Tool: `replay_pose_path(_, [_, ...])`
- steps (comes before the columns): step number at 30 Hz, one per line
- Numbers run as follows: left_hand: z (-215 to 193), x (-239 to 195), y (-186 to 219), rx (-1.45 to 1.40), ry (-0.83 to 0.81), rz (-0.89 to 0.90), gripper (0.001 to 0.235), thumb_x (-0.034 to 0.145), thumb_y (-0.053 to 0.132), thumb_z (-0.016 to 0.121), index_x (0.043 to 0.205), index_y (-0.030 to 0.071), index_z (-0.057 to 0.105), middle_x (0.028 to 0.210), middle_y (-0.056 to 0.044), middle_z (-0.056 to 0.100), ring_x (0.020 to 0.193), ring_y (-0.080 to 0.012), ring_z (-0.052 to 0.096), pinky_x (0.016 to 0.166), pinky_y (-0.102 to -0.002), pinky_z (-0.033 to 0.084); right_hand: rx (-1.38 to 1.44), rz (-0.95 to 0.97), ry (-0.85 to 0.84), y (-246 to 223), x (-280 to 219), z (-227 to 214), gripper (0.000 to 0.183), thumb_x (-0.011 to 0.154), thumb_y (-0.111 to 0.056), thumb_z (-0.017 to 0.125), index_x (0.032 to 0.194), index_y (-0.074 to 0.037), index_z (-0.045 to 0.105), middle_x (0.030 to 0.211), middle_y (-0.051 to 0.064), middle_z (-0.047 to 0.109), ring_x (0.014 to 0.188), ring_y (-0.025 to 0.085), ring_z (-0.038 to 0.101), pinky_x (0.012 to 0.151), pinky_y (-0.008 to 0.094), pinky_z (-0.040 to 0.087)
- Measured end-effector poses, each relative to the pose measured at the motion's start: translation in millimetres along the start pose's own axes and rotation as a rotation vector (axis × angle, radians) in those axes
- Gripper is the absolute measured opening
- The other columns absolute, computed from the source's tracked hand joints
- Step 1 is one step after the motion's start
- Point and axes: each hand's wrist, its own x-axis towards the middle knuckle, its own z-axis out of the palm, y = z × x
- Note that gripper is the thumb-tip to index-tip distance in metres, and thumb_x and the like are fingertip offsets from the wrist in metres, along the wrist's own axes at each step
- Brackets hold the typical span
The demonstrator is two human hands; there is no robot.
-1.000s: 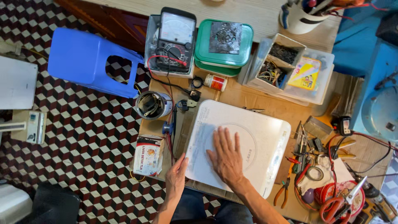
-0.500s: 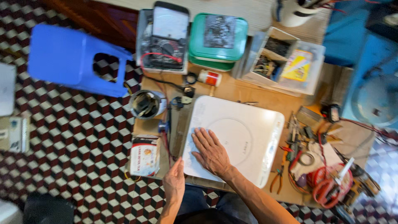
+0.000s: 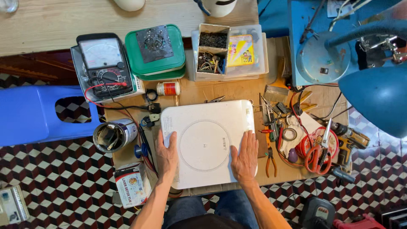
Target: The person uses a power drill to fasten screws on the internal components of an induction cooktop. They then place the cooktop cover back on, plug in the power cord, and press buttons on the control panel to test the device.
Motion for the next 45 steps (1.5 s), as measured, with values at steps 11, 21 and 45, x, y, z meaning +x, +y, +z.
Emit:
replay_pose_path(11, [5, 9, -33, -0.004, 0.002, 0.025, 0.061, 0.095, 0.049, 0.06, 0.14, 0.009, 0.061, 0.123, -0.022, 0.069, 0.112, -0.0344, 0.068, 0.094, -0.042, 0.053, -0.081, -0.401, -0.164, -46, 6, 1, 0.07, 0.099, -0.038, 0.056, 0.152, 0.004, 0.038, 0.161, 0.021, 0.034, 0.151, 0.036, 0.026, 0.124, 0.055, 0.015])
replay_pose_path(21, [0, 24, -52, 0.022, -0.028, -0.054, 0.06, 0.103, 0.057, 0.048, 0.13, 0.008, 0.069, 0.114, -0.023, 0.069, 0.106, -0.0374, 0.067, 0.091, -0.045, 0.053, 0.014, -0.369, -0.226, -76, 35, -14, 0.072, 0.093, -0.032, 0.065, 0.151, 0.001, 0.04, 0.16, 0.027, 0.034, 0.15, 0.042, 0.029, 0.123, 0.054, 0.018])
replay_pose_path(45, [0, 152, -33, -0.701, 0.16, -0.283, 0.036, 0.092, 0.035, 0.073, 0.094, -0.001, 0.066, 0.083, -0.007, 0.067, 0.068, -0.0129, 0.057, 0.058, -0.029, 0.049, -0.197, -0.177, -1.236, -155, 243, 63, 0.097, 0.064, -0.058, 0.085, 0.142, -0.009, 0.057, 0.136, 0.014, 0.062, 0.128, 0.029, 0.06, 0.107, 0.04, 0.048])
